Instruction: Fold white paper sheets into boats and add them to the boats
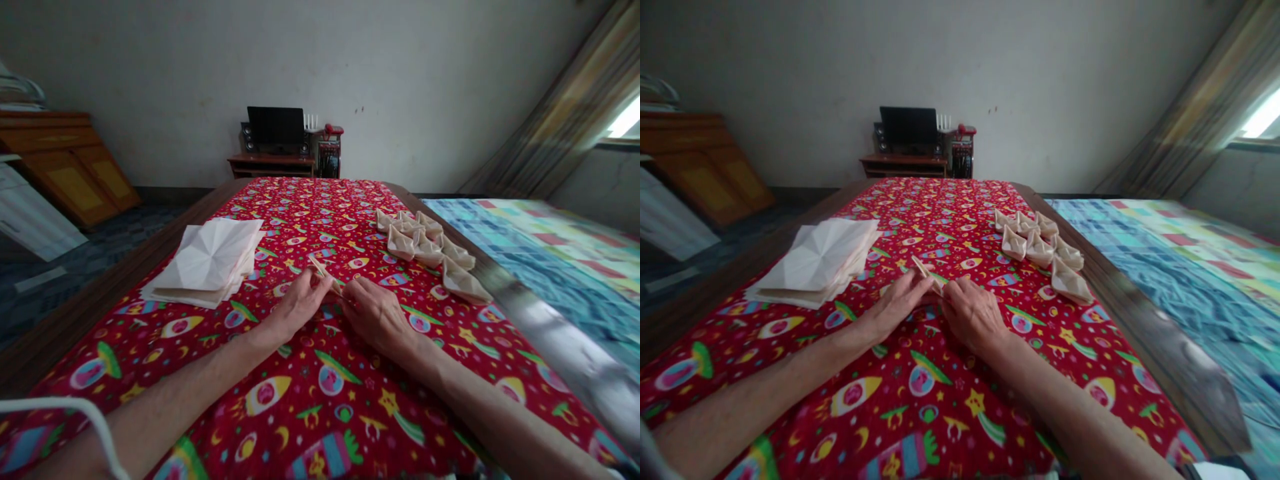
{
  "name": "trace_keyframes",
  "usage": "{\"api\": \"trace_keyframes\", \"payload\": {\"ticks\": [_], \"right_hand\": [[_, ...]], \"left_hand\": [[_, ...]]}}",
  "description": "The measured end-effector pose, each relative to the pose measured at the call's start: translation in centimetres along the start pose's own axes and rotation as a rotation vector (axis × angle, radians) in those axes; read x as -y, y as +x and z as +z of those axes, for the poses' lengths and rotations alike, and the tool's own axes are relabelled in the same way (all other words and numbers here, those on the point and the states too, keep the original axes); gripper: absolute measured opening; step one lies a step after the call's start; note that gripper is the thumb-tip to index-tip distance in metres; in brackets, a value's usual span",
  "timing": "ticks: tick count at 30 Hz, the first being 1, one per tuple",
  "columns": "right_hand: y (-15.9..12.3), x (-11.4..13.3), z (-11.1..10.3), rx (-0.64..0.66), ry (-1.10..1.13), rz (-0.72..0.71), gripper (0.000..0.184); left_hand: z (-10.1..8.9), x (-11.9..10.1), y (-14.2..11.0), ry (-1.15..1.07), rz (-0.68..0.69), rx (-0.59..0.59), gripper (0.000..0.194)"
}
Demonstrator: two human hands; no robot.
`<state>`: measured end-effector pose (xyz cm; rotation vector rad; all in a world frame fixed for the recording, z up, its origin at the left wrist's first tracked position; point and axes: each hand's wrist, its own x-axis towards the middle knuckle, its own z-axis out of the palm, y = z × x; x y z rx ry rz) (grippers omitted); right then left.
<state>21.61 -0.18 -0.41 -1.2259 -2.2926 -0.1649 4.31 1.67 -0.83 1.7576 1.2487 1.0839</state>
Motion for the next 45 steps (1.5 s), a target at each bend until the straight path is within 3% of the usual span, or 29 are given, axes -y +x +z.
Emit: {"api": "trace_keyframes", "payload": {"ticks": [5, 9, 13, 19, 24, 28, 34, 41, 45], "right_hand": [[-0.1, 0.3, -0.4, 0.053, 0.191, 0.066, 0.024], [0.1, 0.6, -0.3, 0.026, 0.288, 0.105, 0.015], [0.3, 0.6, -0.4, 0.03, 0.425, 0.172, 0.013], [0.8, -0.1, -0.8, 0.136, 0.656, 0.196, 0.04], [0.9, -0.3, -0.3, 0.105, 0.538, 0.22, 0.01], [0.9, -0.4, 0.4, 0.027, 0.405, 0.235, 0.024], [0.8, -0.6, 0.5, -0.013, 0.357, 0.313, 0.023], [1.1, -0.3, -0.1, 0.056, 0.438, 0.391, 0.022], [1.1, 0.0, -0.3, 0.125, 0.52, 0.4, 0.026]], "left_hand": [[-0.2, -0.6, 0.4, 0.06, -0.053, 0.02, 0.023], [-0.1, -0.5, 0.5, 0.102, 0.017, 0.078, 0.026], [-0.1, -1.0, 0.4, 0.185, 0.027, 0.062, 0.027], [-0.3, -2.1, 0.1, 0.319, 0.023, 0.016, 0.027], [-0.3, -2.1, 0.0, 0.345, 0.023, 0.049, 0.028], [-0.4, -2.1, 0.1, 0.338, 0.036, 0.118, 0.031], [-0.7, -1.8, 0.1, 0.133, -0.039, 0.229, 0.033], [-0.6, -1.6, -0.2, -0.432, -0.144, 0.41, 0.031], [-0.5, -1.6, -0.4, -0.559, -0.228, 0.432, 0.029]]}}
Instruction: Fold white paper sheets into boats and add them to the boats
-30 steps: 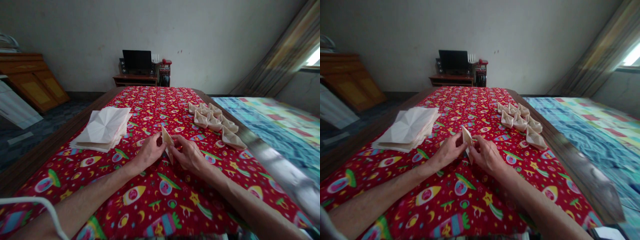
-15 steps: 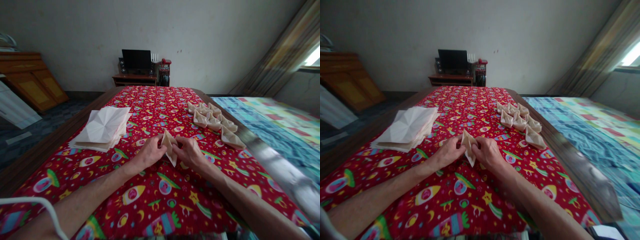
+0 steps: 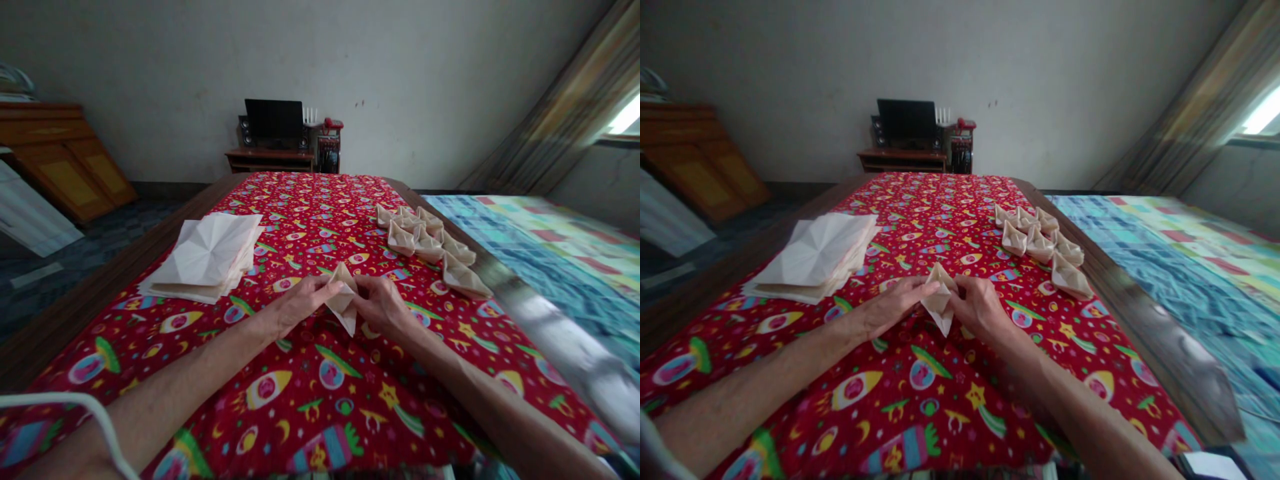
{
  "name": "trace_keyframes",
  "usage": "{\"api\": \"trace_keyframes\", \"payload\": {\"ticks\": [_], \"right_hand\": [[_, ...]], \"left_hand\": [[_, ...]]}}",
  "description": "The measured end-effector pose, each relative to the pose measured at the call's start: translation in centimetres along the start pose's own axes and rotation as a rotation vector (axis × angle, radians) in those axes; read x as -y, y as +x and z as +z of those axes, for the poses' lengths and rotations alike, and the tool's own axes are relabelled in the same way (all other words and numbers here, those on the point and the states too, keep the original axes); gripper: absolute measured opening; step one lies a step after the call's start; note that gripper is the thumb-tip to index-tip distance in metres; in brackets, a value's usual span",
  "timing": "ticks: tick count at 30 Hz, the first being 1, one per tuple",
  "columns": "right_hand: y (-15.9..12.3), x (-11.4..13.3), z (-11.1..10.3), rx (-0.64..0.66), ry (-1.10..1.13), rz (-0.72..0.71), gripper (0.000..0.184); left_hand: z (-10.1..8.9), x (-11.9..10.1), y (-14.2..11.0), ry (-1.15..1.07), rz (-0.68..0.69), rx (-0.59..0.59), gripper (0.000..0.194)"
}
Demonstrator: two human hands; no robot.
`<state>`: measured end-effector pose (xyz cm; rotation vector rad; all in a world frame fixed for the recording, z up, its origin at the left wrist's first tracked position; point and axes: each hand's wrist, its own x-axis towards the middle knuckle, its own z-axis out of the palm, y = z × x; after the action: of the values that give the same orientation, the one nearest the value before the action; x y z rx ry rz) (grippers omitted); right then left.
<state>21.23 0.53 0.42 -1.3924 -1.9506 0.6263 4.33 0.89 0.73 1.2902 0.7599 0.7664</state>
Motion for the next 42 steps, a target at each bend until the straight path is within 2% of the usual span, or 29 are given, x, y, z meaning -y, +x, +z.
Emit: {"api": "trace_keyframes", "payload": {"ticks": [3, 5, 7, 8, 11, 15, 22, 27, 30, 33, 37, 39, 42], "right_hand": [[-0.4, 0.3, -0.2, -0.024, 0.047, -0.028, 0.02], [-0.7, 0.6, -0.5, -0.165, 0.037, -0.129, 0.013], [-1.1, 0.9, -0.9, -0.304, -0.013, -0.268, 0.017], [-1.2, 1.0, -1.1, -0.329, -0.035, -0.326, 0.017], [-1.5, 1.0, -1.1, -0.256, -0.064, -0.408, 0.017], [-1.5, 0.7, -0.8, -0.231, -0.094, -0.381, 0.02], [-1.5, 0.5, -1.7, -0.227, -0.056, -0.316, 0.017], [-1.6, 0.2, -3.1, -0.272, -0.065, -0.303, 0.017], [-1.6, -0.8, -5.7, -0.318, -0.149, -0.297, 0.018], [-1.5, -2.8, -10.1, -0.429, -0.36, -0.255, 0.017], [-1.6, -5.8, -16.4, -0.45, -0.618, -0.032, 0.013], [-1.6, -7.0, -18.5, -0.401, -0.674, 0.034, 0.013], [-1.7, -8.3, -20.0, -0.281, -0.729, 0.083, 0.012]], "left_hand": [[0.0, 0.2, 0.0, -0.024, -0.032, -0.065, 0.033], [-0.1, 0.4, 0.1, -0.055, -0.042, -0.131, 0.037], [-0.3, 0.6, 0.3, -0.072, -0.035, -0.181, 0.04], [-0.3, 0.7, 0.4, -0.068, -0.028, -0.194, 0.04], [-0.4, 0.8, 0.5, -0.016, -0.029, -0.202, 0.04], [-0.2, 0.4, 0.2, 0.013, -0.022, -0.162, 0.04], [0.4, -0.6, -0.3, -0.19, -0.015, -0.057, 0.04], [0.3, -0.5, -0.5, -0.282, -0.042, -0.125, 0.045], [0.0, -0.5, -0.6, -0.277, -0.013, -0.151, 0.045], [-0.2, -0.4, -0.6, -0.258, -0.007, -0.177, 0.04], [-0.3, -0.1, -0.5, -0.181, -0.018, -0.162, 0.034], [-0.2, 0.1, -0.4, -0.148, -0.018, -0.137, 0.031], [-0.2, 0.2, -0.4, -0.136, -0.018, -0.125, 0.029]]}}
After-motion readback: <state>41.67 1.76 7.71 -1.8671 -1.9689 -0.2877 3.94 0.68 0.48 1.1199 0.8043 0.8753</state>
